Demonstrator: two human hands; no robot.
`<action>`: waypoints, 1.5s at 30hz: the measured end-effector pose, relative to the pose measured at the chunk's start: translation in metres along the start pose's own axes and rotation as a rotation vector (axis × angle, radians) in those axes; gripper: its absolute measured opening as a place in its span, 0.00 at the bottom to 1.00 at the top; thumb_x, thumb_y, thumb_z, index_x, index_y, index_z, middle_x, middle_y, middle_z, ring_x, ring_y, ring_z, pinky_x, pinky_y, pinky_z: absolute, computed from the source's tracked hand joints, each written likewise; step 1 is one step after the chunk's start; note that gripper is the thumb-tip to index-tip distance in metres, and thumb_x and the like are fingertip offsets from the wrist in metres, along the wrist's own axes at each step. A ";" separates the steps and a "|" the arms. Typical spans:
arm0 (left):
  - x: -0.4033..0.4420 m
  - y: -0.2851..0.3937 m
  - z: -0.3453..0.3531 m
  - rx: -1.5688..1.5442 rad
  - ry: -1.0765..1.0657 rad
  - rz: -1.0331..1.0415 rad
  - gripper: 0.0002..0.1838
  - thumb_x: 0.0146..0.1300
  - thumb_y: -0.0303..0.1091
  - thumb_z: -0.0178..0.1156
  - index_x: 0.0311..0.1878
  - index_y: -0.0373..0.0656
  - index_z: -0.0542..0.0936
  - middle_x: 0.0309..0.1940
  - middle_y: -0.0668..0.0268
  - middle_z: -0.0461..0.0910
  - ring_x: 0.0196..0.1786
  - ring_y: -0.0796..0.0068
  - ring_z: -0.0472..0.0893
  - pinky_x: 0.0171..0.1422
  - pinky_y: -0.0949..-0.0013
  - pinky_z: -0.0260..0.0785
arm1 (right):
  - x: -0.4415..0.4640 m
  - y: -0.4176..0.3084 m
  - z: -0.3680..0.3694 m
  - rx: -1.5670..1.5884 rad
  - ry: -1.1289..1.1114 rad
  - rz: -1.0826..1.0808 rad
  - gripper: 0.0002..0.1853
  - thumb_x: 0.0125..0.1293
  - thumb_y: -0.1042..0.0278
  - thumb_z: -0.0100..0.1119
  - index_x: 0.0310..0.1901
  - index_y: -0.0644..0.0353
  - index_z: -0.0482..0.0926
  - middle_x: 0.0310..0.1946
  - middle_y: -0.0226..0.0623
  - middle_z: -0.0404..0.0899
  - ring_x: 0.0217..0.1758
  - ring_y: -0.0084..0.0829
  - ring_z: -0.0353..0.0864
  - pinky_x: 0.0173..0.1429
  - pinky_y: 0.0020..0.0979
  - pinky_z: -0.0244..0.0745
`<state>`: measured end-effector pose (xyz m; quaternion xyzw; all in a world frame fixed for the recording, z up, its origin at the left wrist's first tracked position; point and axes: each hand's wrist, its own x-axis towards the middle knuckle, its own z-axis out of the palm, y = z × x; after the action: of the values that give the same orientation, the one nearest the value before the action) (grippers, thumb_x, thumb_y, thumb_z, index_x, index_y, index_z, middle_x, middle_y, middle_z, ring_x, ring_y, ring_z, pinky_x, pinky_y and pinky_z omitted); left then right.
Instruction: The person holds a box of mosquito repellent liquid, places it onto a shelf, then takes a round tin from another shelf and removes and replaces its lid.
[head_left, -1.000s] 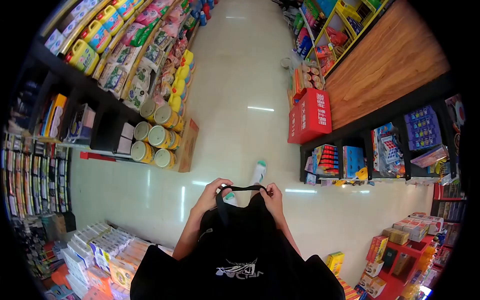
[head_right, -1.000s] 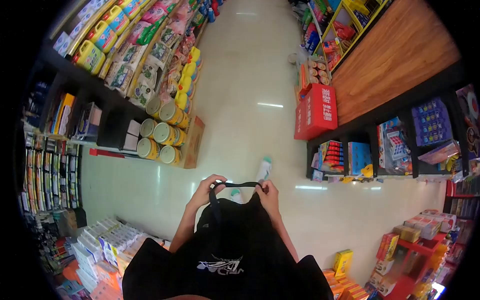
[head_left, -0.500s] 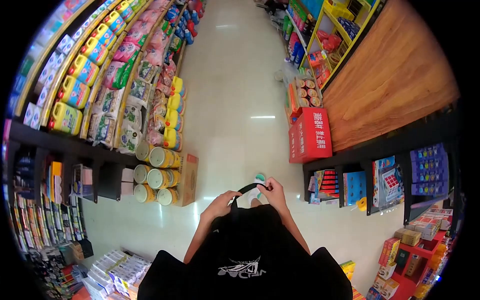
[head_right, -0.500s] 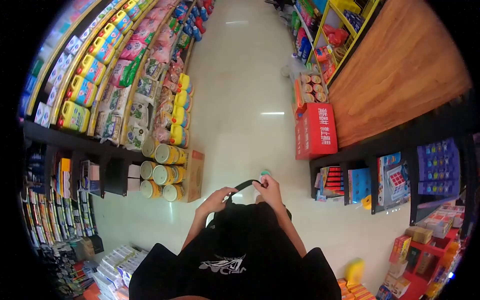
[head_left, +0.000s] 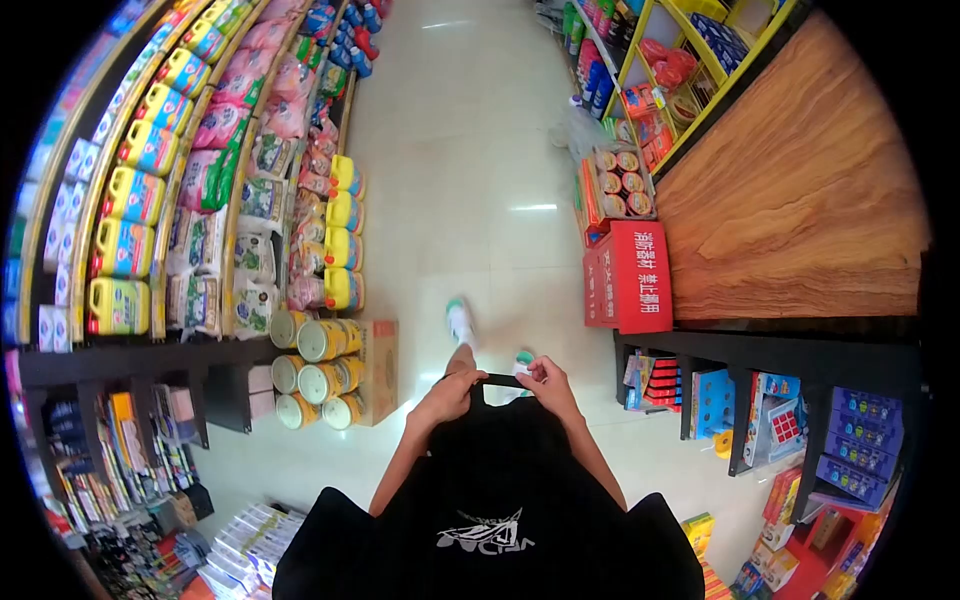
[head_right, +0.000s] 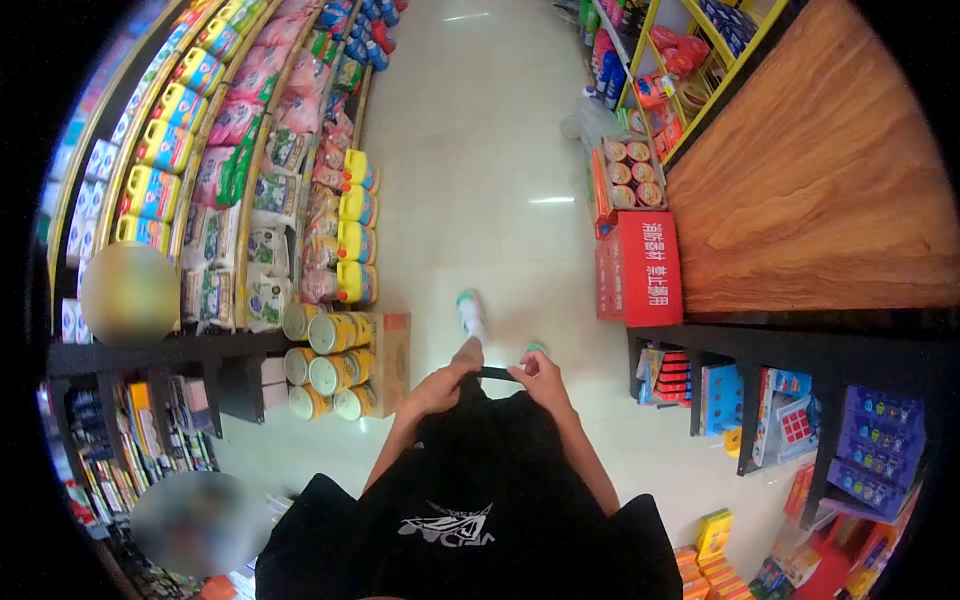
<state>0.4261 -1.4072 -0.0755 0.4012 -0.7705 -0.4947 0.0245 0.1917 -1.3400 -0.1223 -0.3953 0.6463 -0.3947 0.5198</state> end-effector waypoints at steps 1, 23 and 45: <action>0.009 0.004 -0.009 -0.003 -0.005 -0.010 0.23 0.58 0.19 0.47 0.58 0.43 0.73 0.48 0.47 0.77 0.52 0.47 0.76 0.56 0.56 0.69 | 0.008 0.001 0.000 -0.029 -0.002 0.035 0.13 0.59 0.64 0.69 0.37 0.60 0.74 0.22 0.24 0.70 0.25 0.17 0.69 0.30 0.23 0.66; 0.216 -0.063 -0.281 0.038 -0.044 0.039 0.27 0.64 0.49 0.57 0.60 0.40 0.73 0.55 0.49 0.75 0.59 0.50 0.74 0.63 0.57 0.67 | 0.262 -0.108 0.057 -0.418 -0.027 -0.063 0.24 0.58 0.55 0.66 0.50 0.64 0.75 0.33 0.43 0.76 0.37 0.37 0.77 0.42 0.35 0.73; 0.509 0.026 -0.356 0.123 -0.305 0.156 0.30 0.63 0.48 0.60 0.61 0.36 0.71 0.55 0.51 0.76 0.53 0.56 0.79 0.57 0.60 0.71 | 0.461 -0.159 -0.120 -0.328 0.280 0.081 0.26 0.59 0.51 0.63 0.51 0.62 0.73 0.43 0.49 0.78 0.47 0.45 0.78 0.51 0.40 0.73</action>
<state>0.2210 -1.9942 -0.0566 0.2613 -0.8228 -0.4985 -0.0791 0.0215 -1.8125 -0.1239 -0.3895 0.7831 -0.3144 0.3690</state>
